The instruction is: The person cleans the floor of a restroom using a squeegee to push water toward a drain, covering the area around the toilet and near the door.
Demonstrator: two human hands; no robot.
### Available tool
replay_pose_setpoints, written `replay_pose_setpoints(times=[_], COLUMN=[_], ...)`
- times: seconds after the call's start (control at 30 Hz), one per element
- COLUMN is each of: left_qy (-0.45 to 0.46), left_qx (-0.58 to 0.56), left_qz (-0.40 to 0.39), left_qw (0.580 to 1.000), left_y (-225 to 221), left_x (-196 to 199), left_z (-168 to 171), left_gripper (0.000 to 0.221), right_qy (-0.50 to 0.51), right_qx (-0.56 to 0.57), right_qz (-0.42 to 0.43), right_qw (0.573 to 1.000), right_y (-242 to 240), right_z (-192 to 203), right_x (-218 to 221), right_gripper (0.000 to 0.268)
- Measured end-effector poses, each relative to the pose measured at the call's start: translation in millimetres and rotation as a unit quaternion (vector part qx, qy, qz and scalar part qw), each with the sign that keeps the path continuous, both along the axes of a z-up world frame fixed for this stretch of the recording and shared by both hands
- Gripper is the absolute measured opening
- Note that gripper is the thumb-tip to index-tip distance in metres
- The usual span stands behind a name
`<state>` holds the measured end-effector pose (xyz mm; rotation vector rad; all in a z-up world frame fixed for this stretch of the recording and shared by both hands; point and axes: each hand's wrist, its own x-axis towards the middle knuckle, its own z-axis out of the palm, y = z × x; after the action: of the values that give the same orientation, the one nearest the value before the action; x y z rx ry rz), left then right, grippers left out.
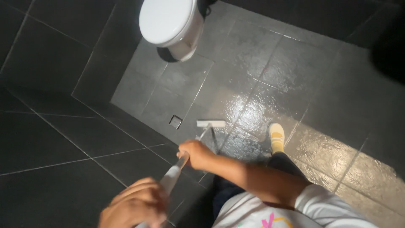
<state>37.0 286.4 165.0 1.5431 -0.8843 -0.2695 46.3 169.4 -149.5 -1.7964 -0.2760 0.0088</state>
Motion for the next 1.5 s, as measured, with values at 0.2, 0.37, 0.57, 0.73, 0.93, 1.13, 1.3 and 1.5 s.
replay_pose_setpoints(times=[0.2, 0.37, 0.57, 0.73, 0.93, 1.13, 1.3, 1.5], left_qy=[-0.157, -0.118, -0.115, -0.115, -0.077, -0.063, -0.082, -0.066], left_qx=[-0.002, -0.063, -0.062, -0.026, -0.053, -0.110, -0.106, -0.044], left_qz=[0.194, 0.196, 0.082, 0.046, 0.004, -0.181, -0.129, -0.099], left_qw=[0.968, 0.971, 0.988, 0.992, 0.996, 0.975, 0.982, 0.992], left_y=[-86.0, -75.6, -36.3, -98.6, -138.7, -126.0, -165.2, -211.4], left_x=[7.9, -0.4, 15.7, 25.7, 34.4, 41.2, 36.8, 40.5], left_z=[-49.6, -36.5, -31.9, -117.1, -117.7, -60.3, -88.8, -114.8], left_gripper=[0.049, 0.048, 0.036, 0.020, 0.021, 0.030, 0.035, 0.032], right_qy=[0.058, -0.025, 0.001, 0.163, -0.046, -0.028, -0.049, -0.100], right_qx=[0.134, -0.059, -0.185, 0.004, -0.160, -0.083, -0.091, -0.136], right_qz=[-0.052, -0.062, -0.080, -0.169, -0.181, -0.222, -0.238, -0.245], right_qw=[0.988, 0.996, 0.979, 0.972, 0.969, 0.971, 0.966, 0.955], right_y=[-12.9, -26.6, -63.1, -155.0, -215.5, -191.3, -231.0, -288.1], right_z=[-73.1, -30.2, -29.2, -111.1, -103.8, -19.9, -41.6, -75.7], right_x=[81.9, 61.4, 28.2, 86.3, 77.3, 1.2, 28.7, 65.0], right_gripper=[0.027, 0.024, 0.014, 0.025, 0.020, 0.025, 0.026, 0.018])
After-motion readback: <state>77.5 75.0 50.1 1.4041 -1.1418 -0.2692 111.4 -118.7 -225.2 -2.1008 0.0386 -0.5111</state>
